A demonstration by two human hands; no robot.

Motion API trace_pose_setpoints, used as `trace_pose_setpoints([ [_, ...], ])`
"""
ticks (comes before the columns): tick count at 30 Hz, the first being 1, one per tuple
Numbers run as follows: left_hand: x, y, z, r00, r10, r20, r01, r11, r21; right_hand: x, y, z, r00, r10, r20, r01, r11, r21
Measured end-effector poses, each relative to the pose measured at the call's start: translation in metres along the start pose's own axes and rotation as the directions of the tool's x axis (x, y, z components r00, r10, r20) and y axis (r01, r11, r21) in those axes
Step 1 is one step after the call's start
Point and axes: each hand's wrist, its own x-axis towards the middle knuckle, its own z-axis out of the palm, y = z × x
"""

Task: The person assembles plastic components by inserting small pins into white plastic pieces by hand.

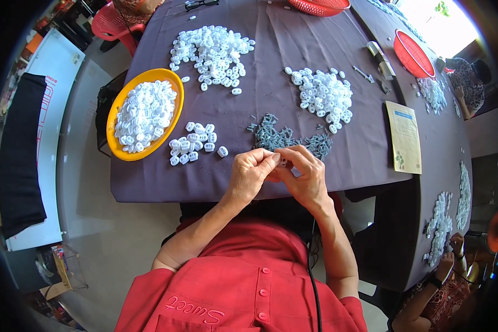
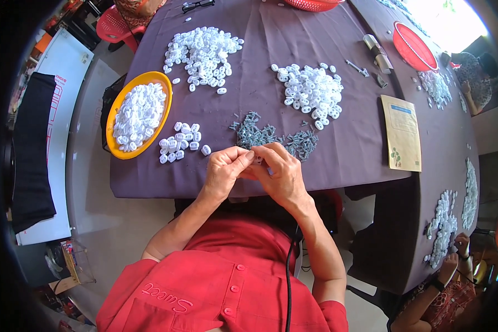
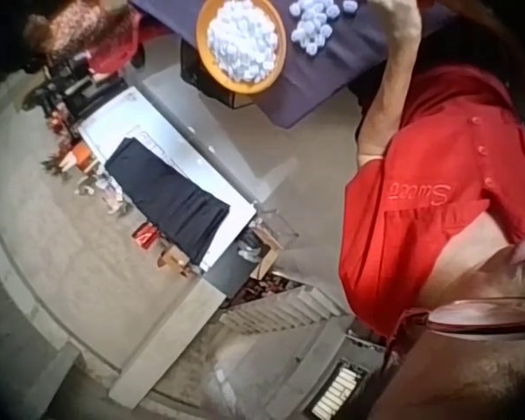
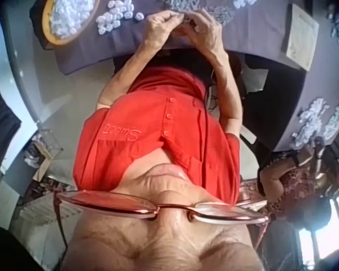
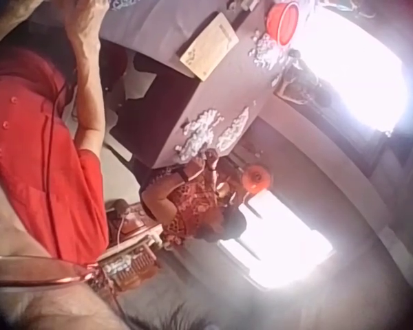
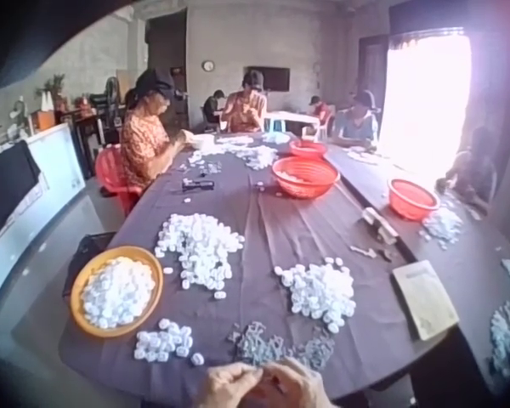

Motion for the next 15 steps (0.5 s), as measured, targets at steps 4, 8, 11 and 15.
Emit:
trace_pose_setpoints([
  [4,-0.002,0.0013,0.0021,1.0,0.005,-0.019,-0.005,1.0,0.013,-0.0004,0.001,0.0004,1.0,0.003,0.016,-0.003,1.0,0.006],
  [8,-0.0018,0.0001,0.002,0.999,-0.013,-0.039,0.012,1.0,-0.015,-0.001,0.0019,0.0025,1.0,-0.026,0.016,0.026,0.999,-0.019],
  [11,-0.0016,-0.0013,0.0026,0.999,-0.006,-0.042,0.004,0.999,-0.039,-0.0011,0.0026,0.0023,0.999,-0.042,0.019,0.042,0.999,-0.026],
  [15,-0.0025,-0.0049,0.0032,0.999,-0.02,-0.051,0.015,0.995,-0.096,-0.0017,0.0034,0.0033,0.998,-0.064,0.023,0.064,0.998,-0.026],
])
